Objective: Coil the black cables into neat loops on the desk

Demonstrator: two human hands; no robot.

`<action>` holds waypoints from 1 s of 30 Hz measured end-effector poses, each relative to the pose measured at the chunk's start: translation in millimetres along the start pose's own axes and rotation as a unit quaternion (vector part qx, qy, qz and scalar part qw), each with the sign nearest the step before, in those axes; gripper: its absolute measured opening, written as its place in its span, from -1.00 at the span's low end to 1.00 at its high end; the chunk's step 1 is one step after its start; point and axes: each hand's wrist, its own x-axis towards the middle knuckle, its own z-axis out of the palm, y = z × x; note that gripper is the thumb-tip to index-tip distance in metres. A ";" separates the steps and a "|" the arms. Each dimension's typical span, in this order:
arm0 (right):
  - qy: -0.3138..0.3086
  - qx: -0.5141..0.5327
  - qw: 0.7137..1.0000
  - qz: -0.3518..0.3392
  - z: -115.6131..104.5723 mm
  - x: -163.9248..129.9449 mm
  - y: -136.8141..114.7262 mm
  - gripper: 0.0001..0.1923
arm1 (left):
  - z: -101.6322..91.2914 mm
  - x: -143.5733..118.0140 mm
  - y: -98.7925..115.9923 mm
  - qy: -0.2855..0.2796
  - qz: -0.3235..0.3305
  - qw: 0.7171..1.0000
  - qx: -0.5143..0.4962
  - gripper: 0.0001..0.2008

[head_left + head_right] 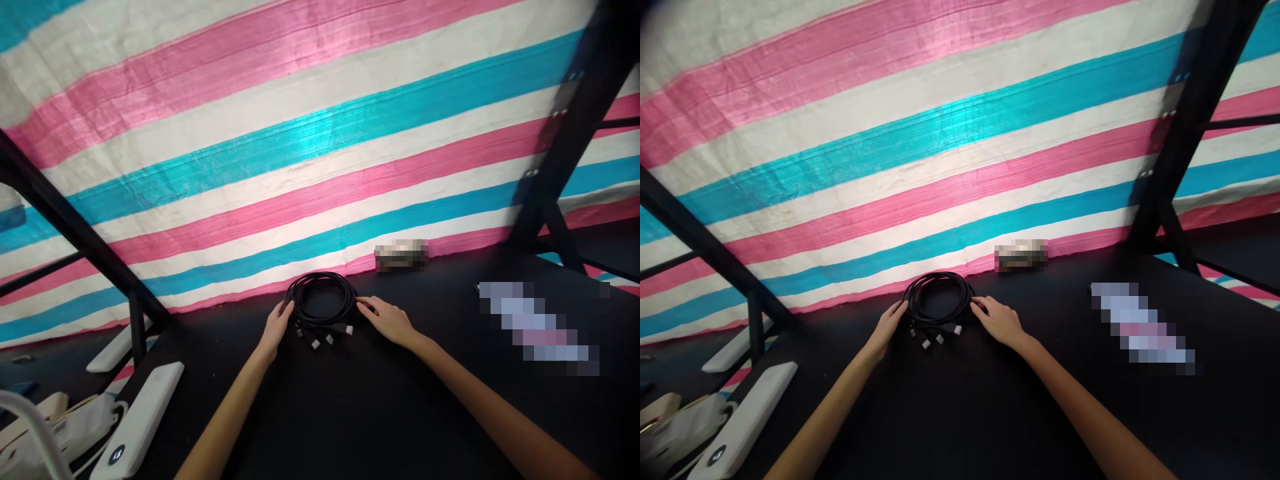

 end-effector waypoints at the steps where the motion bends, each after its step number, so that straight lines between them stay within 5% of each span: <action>1: 0.001 0.000 1.000 -0.001 -0.2 0.0 0.1 -0.58 | 2.8 5.4 1.5 -0.006 0.000 1.000 -0.006 -0.55; 7: 0.005 0.003 1.000 0.001 -0.7 -1.7 -1.7 -0.58 | 15.8 25.0 4.1 0.018 -0.005 1.000 0.020 -0.65; 15: 0.027 0.024 0.999 0.007 -1.1 -3.4 -5.4 -0.60 | 16.2 6.0 21.0 0.022 0.048 0.990 0.129 -0.49; 21: 0.024 0.017 1.000 0.002 -0.1 -2.4 -3.5 -0.60 | 23.8 9.2 9.0 0.013 0.000 0.982 0.191 -0.34; 30: 0.004 -0.011 1.000 0.023 1.5 -1.1 -1.2 -0.51 | 18.8 9.6 4.1 0.023 0.047 0.981 0.185 -0.43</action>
